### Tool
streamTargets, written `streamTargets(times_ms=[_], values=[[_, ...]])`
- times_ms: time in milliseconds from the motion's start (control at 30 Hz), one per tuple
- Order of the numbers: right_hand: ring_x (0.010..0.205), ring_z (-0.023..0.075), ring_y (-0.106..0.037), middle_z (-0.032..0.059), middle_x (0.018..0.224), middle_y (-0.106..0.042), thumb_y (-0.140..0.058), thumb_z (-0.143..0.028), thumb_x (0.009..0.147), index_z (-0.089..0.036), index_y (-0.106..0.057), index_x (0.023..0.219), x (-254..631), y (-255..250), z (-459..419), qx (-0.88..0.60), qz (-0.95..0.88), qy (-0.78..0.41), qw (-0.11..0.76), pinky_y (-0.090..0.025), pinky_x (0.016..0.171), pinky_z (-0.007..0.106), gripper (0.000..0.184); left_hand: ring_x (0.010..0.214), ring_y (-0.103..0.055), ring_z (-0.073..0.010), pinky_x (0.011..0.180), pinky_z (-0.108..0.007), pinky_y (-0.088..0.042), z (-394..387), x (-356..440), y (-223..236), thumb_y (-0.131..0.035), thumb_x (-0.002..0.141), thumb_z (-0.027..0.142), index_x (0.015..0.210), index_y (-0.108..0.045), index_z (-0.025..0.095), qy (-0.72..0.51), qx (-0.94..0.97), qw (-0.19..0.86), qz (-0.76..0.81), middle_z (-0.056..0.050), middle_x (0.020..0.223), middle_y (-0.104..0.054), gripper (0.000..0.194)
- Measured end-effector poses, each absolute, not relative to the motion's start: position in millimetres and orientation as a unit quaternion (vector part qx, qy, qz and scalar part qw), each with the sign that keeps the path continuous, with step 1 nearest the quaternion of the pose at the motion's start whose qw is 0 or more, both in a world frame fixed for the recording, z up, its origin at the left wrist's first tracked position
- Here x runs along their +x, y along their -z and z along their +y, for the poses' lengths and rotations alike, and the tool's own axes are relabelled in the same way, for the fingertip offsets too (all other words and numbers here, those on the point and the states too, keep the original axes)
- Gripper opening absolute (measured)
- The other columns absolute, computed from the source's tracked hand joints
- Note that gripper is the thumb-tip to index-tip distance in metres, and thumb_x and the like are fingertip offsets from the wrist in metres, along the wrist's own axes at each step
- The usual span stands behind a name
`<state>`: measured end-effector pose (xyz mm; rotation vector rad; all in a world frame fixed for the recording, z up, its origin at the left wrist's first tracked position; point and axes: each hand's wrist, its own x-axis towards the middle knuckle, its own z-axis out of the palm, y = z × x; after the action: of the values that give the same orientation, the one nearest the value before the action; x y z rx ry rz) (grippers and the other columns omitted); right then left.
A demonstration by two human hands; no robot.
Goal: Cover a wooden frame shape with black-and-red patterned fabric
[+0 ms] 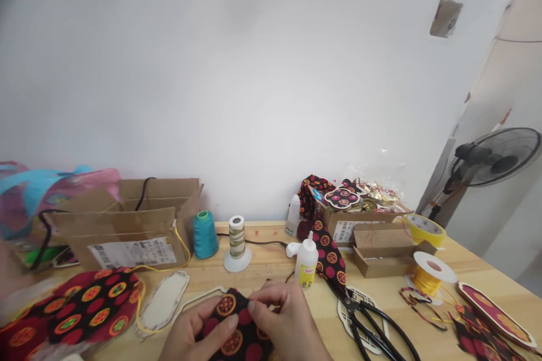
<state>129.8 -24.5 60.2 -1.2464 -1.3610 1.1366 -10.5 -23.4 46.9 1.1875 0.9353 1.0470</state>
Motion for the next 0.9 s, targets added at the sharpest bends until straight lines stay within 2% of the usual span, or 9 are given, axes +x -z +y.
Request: streamTargets(times_ms=[133, 233, 367, 500, 667, 900], values=[[0.049, 0.0134, -0.048, 0.0046, 0.057, -0.056, -0.057, -0.028, 0.062, -0.011, -0.07, 0.058, 129.1, -61.2, -27.3, -0.503, -0.587, -0.433, 0.464, -0.035, 0.042, 0.023, 0.022, 0.059, -0.052, -0.0149, 0.054, -0.023, -0.042, -22.0, -9.8, -47.2, -0.061, 0.063, 0.041, 0.062, -0.061, 0.015, -0.453, 0.526, 0.561, 0.451, -0.002, 0.059, -0.06, 0.026], [0.048, 0.0126, -0.048, 0.0035, 0.056, -0.055, -0.055, -0.026, 0.064, -0.012, -0.07, 0.058, 129.0, -61.3, -28.6, -0.496, -0.601, -0.427, 0.459, -0.035, 0.042, 0.023, 0.021, 0.057, -0.05, -0.0136, 0.049, -0.02, -0.039, -22.7, -9.4, -47.9, -0.059, 0.065, 0.044, 0.057, -0.058, 0.016, -0.457, 0.539, 0.54, 0.457, -0.001, 0.057, -0.057, 0.029], [0.048, 0.0121, -0.049, 0.0023, 0.056, -0.053, -0.054, -0.023, 0.063, -0.011, -0.069, 0.056, 127.6, -57.8, -27.1, -0.489, -0.598, -0.429, 0.469, -0.036, 0.041, 0.021, 0.02, 0.057, -0.049, -0.0132, 0.05, -0.019, -0.039, -23.8, -10.0, -47.5, -0.058, 0.065, 0.044, 0.056, -0.056, 0.016, -0.46, 0.544, 0.536, 0.453, 0.001, 0.054, -0.053, 0.029], [0.039, 0.0075, -0.043, 0.0001, 0.055, -0.051, -0.056, -0.023, 0.062, -0.01, -0.067, 0.056, 126.5, -53.3, -25.8, -0.499, -0.57, -0.453, 0.47, -0.031, 0.036, 0.019, 0.018, 0.056, -0.048, -0.0128, 0.049, -0.019, -0.038, -24.6, -9.7, -47.0, -0.058, 0.066, 0.044, 0.055, -0.054, 0.017, -0.459, 0.544, 0.54, 0.45, 0.002, 0.052, -0.05, 0.03], [0.049, 0.0101, -0.047, 0.0012, 0.055, -0.054, -0.055, -0.021, 0.063, -0.011, -0.07, 0.058, 129.5, -55.3, -26.7, -0.479, -0.59, -0.452, 0.467, -0.034, 0.043, 0.02, 0.018, 0.054, -0.046, -0.0118, 0.049, -0.019, -0.037, -25.2, -9.5, -48.1, -0.059, 0.065, 0.043, 0.056, -0.055, 0.016, -0.458, 0.533, 0.556, 0.444, 0.002, 0.053, -0.052, 0.029], [0.046, 0.0103, -0.047, 0.0005, 0.054, -0.054, -0.052, -0.018, 0.062, -0.014, -0.07, 0.057, 130.1, -57.5, -27.6, -0.5, -0.601, -0.433, 0.449, -0.035, 0.041, 0.02, 0.019, 0.053, -0.045, -0.0115, 0.048, -0.019, -0.037, -24.2, -10.4, -46.3, -0.059, 0.065, 0.043, 0.057, -0.058, 0.015, -0.459, 0.539, 0.552, 0.44, 0.002, 0.053, -0.051, 0.029]])
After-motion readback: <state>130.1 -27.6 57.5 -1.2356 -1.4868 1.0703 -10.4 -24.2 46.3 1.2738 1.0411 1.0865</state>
